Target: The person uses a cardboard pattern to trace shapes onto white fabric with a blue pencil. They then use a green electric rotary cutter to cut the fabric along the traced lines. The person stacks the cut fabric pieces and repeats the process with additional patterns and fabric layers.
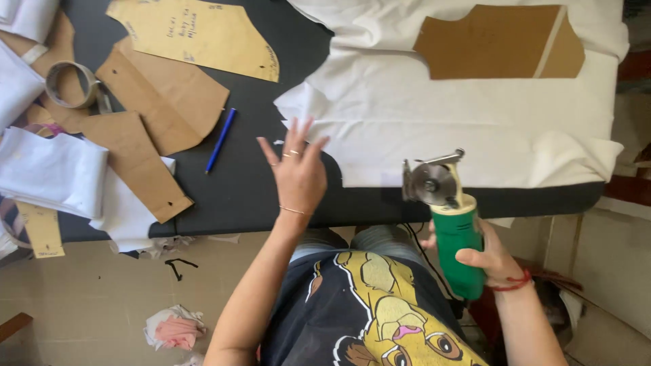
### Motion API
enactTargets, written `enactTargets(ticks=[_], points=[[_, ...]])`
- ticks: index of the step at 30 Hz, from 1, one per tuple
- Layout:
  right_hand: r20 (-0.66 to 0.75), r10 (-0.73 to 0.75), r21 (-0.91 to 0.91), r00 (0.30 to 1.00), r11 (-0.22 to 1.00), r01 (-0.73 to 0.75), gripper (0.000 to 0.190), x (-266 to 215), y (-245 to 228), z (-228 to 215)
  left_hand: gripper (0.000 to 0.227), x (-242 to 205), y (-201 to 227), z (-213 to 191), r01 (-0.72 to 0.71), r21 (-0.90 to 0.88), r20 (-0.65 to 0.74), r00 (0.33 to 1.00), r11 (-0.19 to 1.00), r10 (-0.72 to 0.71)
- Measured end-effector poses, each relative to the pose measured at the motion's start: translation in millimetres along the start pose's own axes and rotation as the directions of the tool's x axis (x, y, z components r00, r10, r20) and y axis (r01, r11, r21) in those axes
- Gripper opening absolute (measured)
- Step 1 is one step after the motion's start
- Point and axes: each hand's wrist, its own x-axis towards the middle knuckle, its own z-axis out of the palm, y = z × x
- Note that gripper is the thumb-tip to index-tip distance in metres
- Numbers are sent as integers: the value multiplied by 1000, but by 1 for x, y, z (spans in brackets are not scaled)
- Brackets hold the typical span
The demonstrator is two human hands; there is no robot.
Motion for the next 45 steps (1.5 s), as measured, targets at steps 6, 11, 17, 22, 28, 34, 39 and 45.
enactTargets(ticks=[6,11,17,22,28,34,39,45], points=[[-651,367,-116,664,817,-565,34,-63,-16,-58,33,-47,110,69,-350,-374,286,837,859,466],[-809,287,-397,512,375,-838,56,-69,-21,-85,33,-52,168,112,-520,-320,256,758,792,600],[-790,205,-455,579,438,-776,68,-62,0,-112,28,-77,193,144,-416,-369,45,885,831,463],[-769,217,-477,601,432,-766,66,-59,-13,-104,30,-76,192,137,-409,-367,79,881,836,466],[-746,211,-500,631,447,-741,69,-49,-20,-105,32,-71,191,137,-395,-354,92,887,848,452],[-741,191,-536,644,409,-739,57,-38,-23,-119,32,-58,186,126,-424,-344,188,843,838,504],[-714,236,-569,659,354,-743,49,-26,-39,-122,29,-58,184,122,-444,-349,272,795,826,542],[-640,209,-695,739,251,-673,59,-14,-38,-153,24,-60,183,124,-427,-368,261,805,826,533]])
